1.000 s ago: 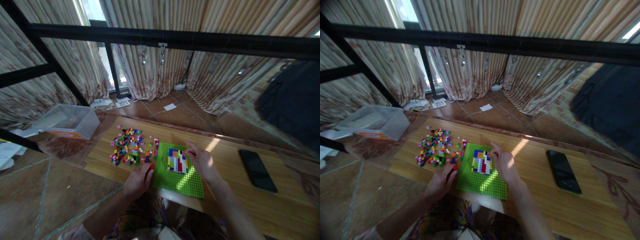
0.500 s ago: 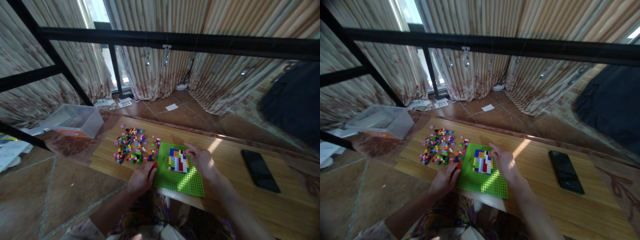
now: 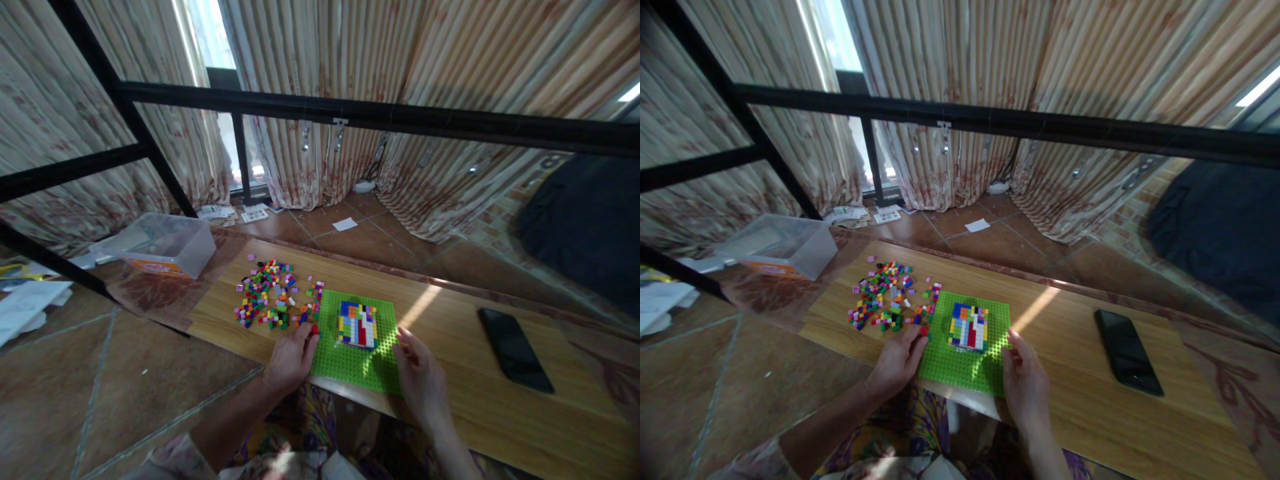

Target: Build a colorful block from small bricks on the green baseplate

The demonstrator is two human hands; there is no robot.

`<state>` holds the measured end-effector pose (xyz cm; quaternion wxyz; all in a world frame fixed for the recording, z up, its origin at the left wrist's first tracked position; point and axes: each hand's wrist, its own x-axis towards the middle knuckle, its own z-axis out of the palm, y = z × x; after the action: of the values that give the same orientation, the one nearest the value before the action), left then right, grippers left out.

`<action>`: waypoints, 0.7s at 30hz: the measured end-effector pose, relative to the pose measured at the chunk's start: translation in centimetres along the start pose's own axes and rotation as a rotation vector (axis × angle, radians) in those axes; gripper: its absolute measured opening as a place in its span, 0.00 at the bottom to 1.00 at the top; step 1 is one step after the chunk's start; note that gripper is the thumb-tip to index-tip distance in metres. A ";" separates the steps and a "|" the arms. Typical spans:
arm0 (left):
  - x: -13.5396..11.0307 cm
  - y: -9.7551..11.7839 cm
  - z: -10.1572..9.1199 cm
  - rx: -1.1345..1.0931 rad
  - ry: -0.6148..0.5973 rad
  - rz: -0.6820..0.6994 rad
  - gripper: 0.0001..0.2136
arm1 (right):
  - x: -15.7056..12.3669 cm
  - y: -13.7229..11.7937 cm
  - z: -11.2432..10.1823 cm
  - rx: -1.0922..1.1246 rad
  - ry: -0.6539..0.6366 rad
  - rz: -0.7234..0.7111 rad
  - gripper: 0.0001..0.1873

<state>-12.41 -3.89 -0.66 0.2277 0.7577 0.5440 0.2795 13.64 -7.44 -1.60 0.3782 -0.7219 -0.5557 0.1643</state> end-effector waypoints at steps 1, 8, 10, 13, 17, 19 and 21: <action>0.0 0.4 0.3 -0.018 -0.013 0.000 0.07 | -1.2 0.3 0.2 -0.009 -0.010 -0.005 0.22; 1.0 2.6 2.9 -0.085 -0.059 0.034 0.07 | -4.4 2.1 1.2 -0.244 0.114 -0.295 0.21; 1.5 2.6 3.3 -0.124 -0.060 0.014 0.07 | -4.1 2.5 1.2 -0.305 0.120 -0.340 0.22; 2.5 2.6 3.7 -0.164 -0.054 -0.011 0.07 | -3.3 2.9 1.0 -0.390 0.131 -0.391 0.23; 4.2 3.0 4.3 -0.194 -0.079 -0.004 0.07 | -2.1 3.2 0.7 -0.497 0.164 -0.386 0.23; 4.8 3.2 4.4 -0.245 -0.088 -0.001 0.07 | -1.8 2.8 0.4 -0.529 0.172 -0.372 0.22; 4.6 3.1 4.0 -0.313 -0.092 0.015 0.07 | -1.9 1.9 0.2 -0.529 0.195 -0.368 0.21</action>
<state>-6.40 -0.59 -0.77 0.3655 0.7291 0.4770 0.3276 14.15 -9.35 -3.42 0.2523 -0.6949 -0.6614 -0.1267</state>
